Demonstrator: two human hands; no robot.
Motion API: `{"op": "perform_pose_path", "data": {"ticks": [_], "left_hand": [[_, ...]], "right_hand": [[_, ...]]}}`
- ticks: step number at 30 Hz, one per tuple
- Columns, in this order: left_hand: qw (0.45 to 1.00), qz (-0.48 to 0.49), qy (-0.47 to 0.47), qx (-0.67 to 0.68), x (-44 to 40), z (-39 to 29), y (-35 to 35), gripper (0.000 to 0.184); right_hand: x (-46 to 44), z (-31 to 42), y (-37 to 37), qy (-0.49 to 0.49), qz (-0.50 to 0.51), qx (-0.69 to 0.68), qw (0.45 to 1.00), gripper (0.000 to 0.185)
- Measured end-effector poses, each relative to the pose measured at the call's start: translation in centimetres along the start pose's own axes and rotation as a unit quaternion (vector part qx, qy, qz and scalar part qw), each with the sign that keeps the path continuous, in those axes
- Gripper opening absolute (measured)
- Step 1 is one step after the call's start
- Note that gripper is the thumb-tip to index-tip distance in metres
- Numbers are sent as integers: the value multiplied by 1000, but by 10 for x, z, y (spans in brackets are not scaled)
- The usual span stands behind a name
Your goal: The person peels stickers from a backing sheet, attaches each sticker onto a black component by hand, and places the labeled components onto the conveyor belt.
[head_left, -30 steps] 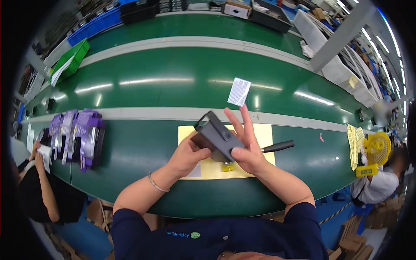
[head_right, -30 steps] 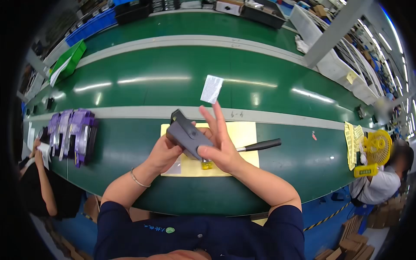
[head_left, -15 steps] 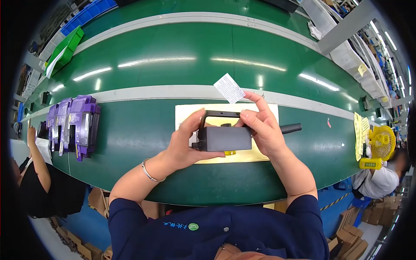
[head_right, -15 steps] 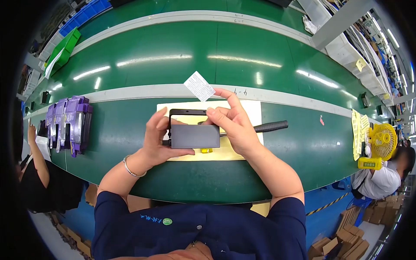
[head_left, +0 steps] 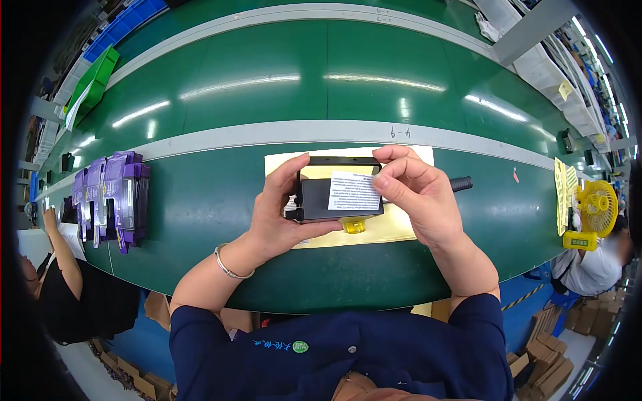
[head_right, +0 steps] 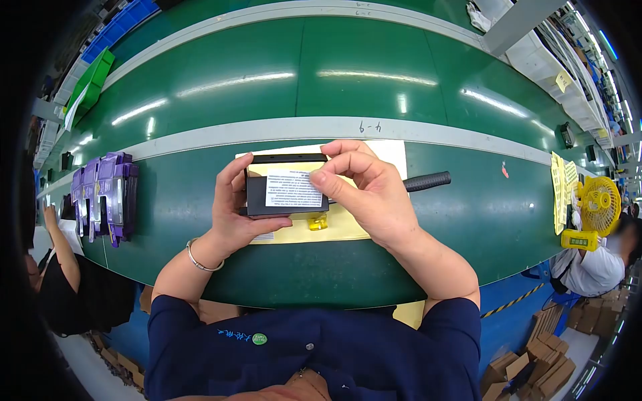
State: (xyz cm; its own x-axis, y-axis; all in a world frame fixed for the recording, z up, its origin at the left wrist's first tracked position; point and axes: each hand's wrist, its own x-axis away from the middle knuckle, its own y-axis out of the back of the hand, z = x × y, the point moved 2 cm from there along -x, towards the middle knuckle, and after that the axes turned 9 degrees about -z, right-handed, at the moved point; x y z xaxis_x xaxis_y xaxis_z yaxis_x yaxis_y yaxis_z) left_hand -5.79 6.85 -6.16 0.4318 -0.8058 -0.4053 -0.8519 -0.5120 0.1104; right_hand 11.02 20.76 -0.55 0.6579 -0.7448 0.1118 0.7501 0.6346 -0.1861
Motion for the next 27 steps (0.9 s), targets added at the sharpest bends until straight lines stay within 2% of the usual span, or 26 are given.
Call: {"op": "perform_pose_path", "data": {"ticks": [9, 13, 27], "left_hand": [[1000, 1, -22, -11, -1, -3, -1, 94], [999, 2, -32, -26, -1, -4, -1, 94], [999, 5, -45, -22, -3, -4, -1, 93]], "right_hand": [[3, 0, -1, -3, 24, 47, 999, 11], [3, 3, -2, 11, 29, 81, 996, 5], [1, 0, 0, 36, 37, 106, 993, 5]]}}
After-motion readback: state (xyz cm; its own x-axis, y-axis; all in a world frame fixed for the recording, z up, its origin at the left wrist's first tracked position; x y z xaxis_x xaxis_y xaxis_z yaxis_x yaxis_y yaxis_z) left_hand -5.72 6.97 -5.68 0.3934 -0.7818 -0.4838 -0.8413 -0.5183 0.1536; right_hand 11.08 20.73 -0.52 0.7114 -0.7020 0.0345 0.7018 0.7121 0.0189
